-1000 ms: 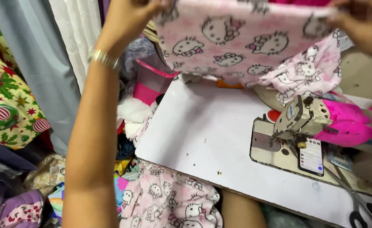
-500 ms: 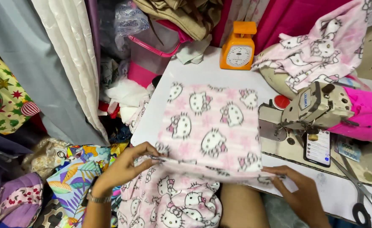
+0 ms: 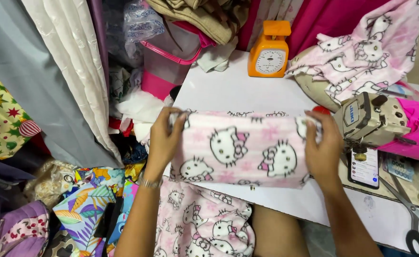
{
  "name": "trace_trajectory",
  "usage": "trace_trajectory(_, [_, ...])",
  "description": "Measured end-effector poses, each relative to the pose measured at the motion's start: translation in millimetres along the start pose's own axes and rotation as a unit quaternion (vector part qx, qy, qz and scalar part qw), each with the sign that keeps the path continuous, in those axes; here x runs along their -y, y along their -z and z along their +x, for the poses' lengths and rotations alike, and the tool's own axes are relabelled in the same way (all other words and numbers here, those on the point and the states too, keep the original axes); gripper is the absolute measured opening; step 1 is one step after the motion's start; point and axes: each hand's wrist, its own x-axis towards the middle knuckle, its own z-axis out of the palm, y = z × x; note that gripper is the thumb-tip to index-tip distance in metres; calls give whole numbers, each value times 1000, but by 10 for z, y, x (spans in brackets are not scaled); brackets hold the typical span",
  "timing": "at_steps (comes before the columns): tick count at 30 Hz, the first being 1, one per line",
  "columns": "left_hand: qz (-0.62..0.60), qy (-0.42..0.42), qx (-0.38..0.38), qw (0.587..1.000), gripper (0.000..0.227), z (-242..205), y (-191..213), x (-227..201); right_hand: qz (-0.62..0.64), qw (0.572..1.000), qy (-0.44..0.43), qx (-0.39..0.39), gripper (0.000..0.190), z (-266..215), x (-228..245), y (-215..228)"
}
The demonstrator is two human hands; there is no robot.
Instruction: Folding pieces of printed fabric on a workbench in a sewing factory.
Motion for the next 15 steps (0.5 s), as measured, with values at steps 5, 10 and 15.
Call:
trace_trajectory(5, [97, 129, 15, 987, 22, 783, -501, 919, -53, 989, -123, 70, 24, 456, -356, -627])
trace_trajectory(10, [109, 155, 50, 981, 28, 969, -617, 1450, -91, 954, -245, 146, 26, 365, -735, -898])
trace_trajectory(15, [62, 153, 100, 981, 22, 809, -459, 1155, -85, 952, -250, 156, 30, 263, -823, -855])
